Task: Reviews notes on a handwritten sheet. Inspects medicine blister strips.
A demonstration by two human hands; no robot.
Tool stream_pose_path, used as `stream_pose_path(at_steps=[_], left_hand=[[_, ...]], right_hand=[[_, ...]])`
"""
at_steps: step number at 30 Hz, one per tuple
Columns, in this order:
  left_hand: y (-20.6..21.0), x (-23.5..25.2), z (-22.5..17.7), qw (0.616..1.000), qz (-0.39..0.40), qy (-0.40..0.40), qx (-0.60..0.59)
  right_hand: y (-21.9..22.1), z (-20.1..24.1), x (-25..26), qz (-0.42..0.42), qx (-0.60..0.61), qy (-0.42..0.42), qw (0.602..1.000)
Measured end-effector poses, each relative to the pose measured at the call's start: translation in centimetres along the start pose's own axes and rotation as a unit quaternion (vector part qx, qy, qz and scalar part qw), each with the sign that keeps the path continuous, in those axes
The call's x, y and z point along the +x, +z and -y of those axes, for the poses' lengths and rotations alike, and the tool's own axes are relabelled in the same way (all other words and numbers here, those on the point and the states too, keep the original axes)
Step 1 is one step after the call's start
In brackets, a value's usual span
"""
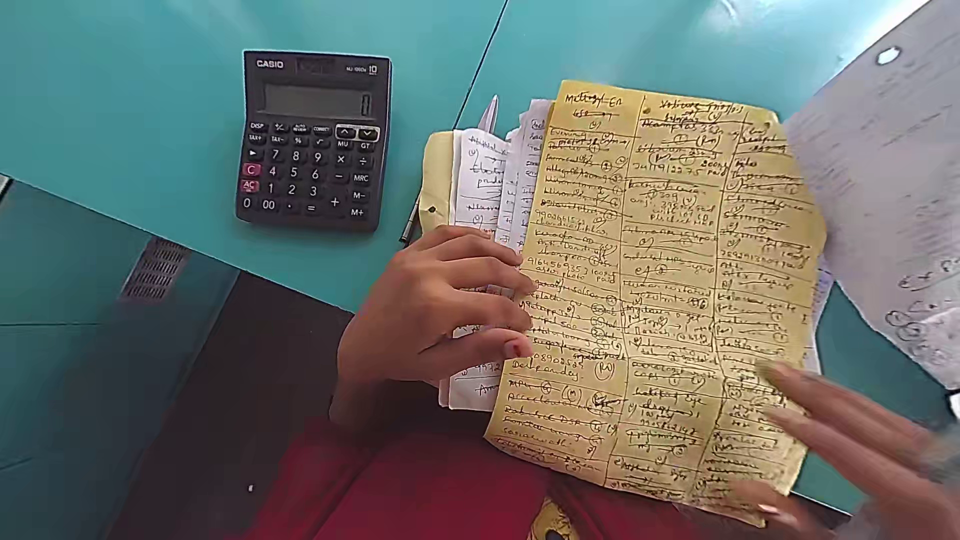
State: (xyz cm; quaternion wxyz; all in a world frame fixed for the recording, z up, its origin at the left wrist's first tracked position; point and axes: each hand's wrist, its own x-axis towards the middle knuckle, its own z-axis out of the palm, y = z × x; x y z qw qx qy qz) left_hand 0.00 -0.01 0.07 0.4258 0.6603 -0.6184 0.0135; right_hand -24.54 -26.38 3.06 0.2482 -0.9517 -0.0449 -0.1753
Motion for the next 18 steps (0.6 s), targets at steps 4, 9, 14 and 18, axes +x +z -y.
stream_pose_path(at_steps=[4,9,14,18], left_hand=[[0.1,0.0,-0.1,1.0,0.004,0.001,0.009],[0.4,0.3,-0.5,0.999,0.004,-0.024,0.048],[0.4,1.2,-1.0,0.993,0.042,-0.058,0.091],[0.6,1.5,-1.7,0.981,0.072,-0.074,0.163]], right_hand=[[2.7,0.4,0.4,0.045,-0.018,-0.008,0.999],[4.4,0.3,0.3,0.033,-0.043,0.002,0.999],[4.3,-0.8,1.2,0.021,-0.048,-0.005,0.999],[4.0,-1.7,2.0,0.027,-0.048,-0.008,0.998]])
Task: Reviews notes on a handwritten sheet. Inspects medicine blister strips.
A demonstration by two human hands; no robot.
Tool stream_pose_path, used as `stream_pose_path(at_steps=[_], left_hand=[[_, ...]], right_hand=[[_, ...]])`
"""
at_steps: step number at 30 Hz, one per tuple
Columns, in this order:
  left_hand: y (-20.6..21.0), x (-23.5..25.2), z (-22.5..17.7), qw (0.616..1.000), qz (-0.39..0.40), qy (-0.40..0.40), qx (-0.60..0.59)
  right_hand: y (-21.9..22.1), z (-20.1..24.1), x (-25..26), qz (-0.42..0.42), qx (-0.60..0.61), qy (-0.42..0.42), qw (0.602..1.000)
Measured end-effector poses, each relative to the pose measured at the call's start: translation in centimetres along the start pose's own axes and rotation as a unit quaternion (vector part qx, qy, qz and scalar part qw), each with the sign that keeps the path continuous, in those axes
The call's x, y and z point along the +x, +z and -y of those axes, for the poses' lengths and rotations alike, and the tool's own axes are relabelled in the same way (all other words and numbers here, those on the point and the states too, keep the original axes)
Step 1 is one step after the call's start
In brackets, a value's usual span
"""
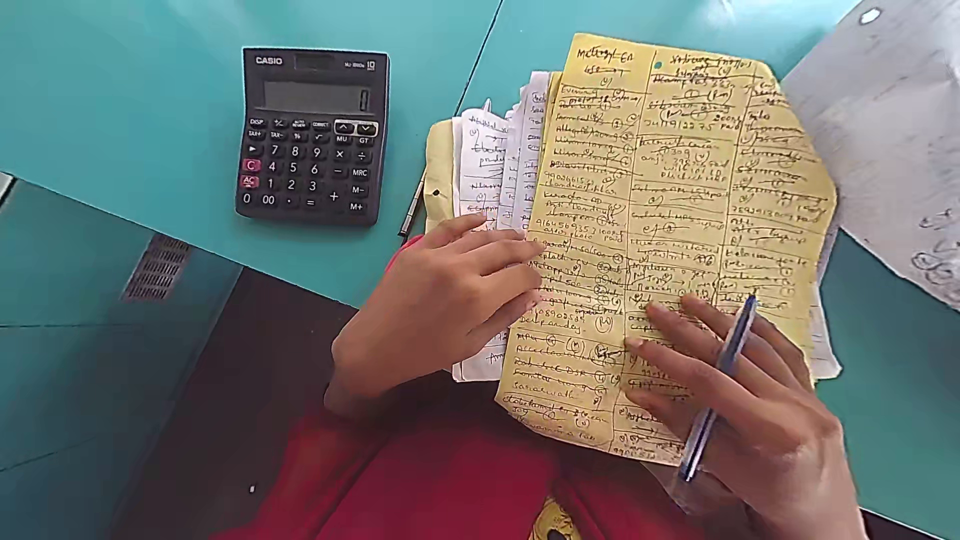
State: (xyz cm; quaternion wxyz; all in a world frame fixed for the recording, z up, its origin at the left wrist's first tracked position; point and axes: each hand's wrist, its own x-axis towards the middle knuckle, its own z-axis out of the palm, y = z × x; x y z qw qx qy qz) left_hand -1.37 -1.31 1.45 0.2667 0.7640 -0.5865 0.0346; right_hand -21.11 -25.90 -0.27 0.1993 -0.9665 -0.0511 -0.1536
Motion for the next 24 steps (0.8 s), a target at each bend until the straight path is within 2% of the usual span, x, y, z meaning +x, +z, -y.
stream_pose_path(at_steps=[3,8,15,19,21,24], left_hand=[[0.1,-0.5,-0.6,0.999,-0.022,0.013,0.041],[0.7,-2.1,-1.0,0.995,-0.064,0.07,-0.026],[2.0,-2.6,-1.2,0.989,-0.129,0.057,-0.034],[2.4,-2.6,-1.3,0.987,-0.149,0.047,-0.038],[2.4,-2.7,-1.3,0.987,-0.151,0.047,-0.039],[2.4,-2.6,-1.2,0.987,-0.148,0.049,-0.039]], right_hand=[[0.0,-0.5,0.3,-0.001,0.008,-0.007,1.0],[-0.1,-0.9,0.1,-0.016,0.056,-0.006,0.998],[-0.7,-1.3,-1.0,-0.13,0.112,-0.031,0.985],[-1.7,0.2,-1.3,-0.143,0.043,-0.05,0.988],[-1.4,1.5,-1.0,-0.137,0.072,-0.069,0.986],[-0.2,3.4,-0.7,-0.132,0.123,-0.042,0.983]])
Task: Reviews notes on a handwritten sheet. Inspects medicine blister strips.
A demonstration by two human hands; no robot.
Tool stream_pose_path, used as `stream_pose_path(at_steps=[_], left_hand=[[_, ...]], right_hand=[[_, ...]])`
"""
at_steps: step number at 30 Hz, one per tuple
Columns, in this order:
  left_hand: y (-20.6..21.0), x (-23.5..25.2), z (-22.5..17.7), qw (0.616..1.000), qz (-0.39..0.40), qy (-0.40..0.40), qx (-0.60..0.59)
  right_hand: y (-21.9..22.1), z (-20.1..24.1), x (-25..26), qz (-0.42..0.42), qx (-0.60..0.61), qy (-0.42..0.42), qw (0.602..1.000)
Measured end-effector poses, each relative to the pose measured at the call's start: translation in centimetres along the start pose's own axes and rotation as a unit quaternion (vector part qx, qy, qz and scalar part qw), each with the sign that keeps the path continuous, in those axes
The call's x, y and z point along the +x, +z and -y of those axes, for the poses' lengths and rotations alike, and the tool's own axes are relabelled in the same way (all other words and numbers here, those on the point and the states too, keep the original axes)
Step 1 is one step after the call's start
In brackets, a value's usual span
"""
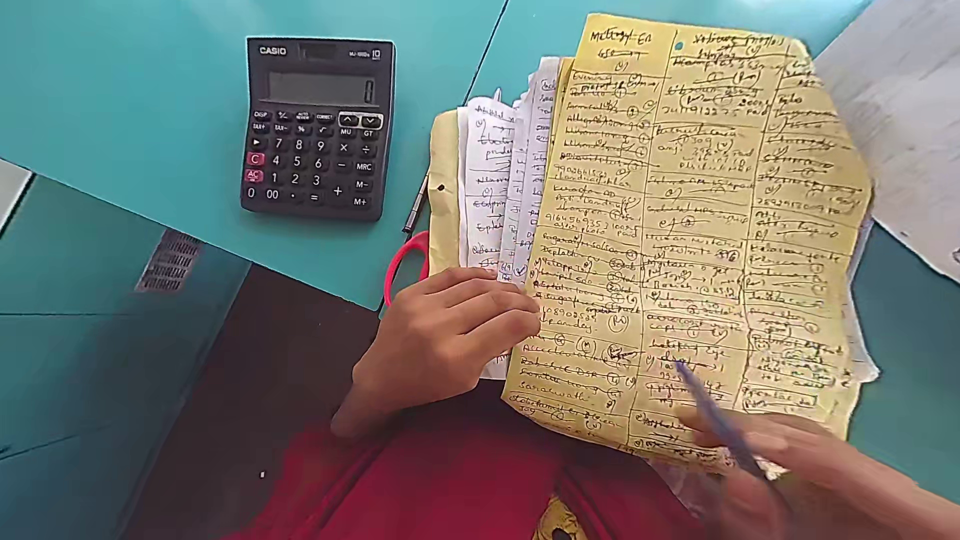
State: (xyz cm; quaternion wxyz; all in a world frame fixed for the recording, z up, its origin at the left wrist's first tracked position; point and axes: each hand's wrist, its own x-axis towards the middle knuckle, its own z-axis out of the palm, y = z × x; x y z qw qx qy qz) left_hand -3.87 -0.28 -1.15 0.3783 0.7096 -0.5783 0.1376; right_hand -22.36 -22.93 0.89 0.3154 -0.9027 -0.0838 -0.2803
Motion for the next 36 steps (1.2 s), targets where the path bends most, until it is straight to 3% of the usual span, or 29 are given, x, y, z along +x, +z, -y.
stream_pose_path(at_steps=[9,36], left_hand=[[0.1,-0.2,0.2,1.0,-0.003,0.008,-0.006],[0.1,-0.7,0.7,0.998,-0.005,0.037,-0.055]], right_hand=[[1.7,-1.3,0.3,0.035,0.004,-0.046,0.998],[1.4,-1.6,-0.3,0.034,0.071,-0.015,0.997]])
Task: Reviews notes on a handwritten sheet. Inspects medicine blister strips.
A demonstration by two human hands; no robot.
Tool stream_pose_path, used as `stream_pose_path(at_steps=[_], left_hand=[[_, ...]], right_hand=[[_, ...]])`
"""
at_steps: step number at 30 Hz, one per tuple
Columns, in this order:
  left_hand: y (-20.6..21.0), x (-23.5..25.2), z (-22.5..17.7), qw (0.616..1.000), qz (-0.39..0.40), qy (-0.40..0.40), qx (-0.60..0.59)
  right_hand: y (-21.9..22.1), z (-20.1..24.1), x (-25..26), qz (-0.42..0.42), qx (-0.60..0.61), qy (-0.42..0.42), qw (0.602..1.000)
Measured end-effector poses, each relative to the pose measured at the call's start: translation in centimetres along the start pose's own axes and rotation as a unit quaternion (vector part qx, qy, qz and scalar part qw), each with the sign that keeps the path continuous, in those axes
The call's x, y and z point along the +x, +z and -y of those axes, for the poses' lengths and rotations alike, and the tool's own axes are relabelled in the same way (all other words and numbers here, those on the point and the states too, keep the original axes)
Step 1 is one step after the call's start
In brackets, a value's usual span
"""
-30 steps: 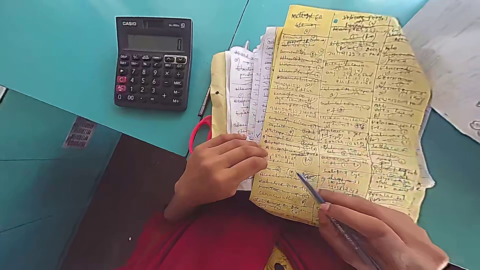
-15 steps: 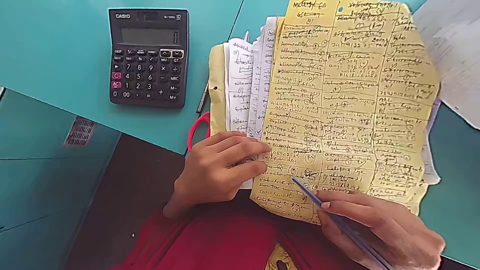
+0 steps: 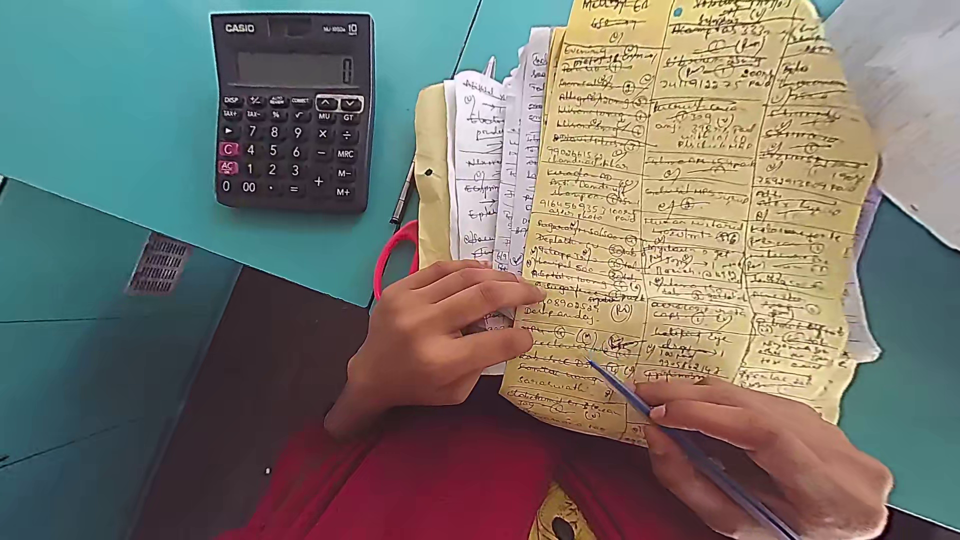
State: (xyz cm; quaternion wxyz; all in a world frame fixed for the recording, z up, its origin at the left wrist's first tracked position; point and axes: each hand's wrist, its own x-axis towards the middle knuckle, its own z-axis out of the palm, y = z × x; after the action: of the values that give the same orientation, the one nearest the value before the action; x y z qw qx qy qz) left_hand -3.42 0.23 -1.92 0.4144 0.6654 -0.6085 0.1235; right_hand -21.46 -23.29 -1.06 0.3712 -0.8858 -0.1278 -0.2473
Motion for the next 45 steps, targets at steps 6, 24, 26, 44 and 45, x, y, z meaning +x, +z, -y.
stream_pose_path(at_steps=[6,24,26,44,45], left_hand=[[0.06,-0.12,0.18,1.0,-0.003,0.01,-0.004],[-0.11,-0.28,0.38,1.0,0.006,0.011,0.01],[-0.09,-0.3,0.34,1.0,0.005,0.009,0.012],[-0.16,-0.43,0.28,1.0,0.006,0.003,0.005],[-0.19,-0.42,0.28,1.0,0.007,0.002,0.005]], right_hand=[[-0.25,-0.03,-0.07,0.007,0.013,0.004,1.0],[-0.22,0.46,-0.29,-0.045,0.015,0.054,0.997],[-0.27,0.49,-0.33,-0.055,0.019,0.071,0.996],[-0.69,0.47,-0.29,-0.068,0.063,0.096,0.991],[-0.7,0.46,-0.28,-0.068,0.065,0.096,0.991]])
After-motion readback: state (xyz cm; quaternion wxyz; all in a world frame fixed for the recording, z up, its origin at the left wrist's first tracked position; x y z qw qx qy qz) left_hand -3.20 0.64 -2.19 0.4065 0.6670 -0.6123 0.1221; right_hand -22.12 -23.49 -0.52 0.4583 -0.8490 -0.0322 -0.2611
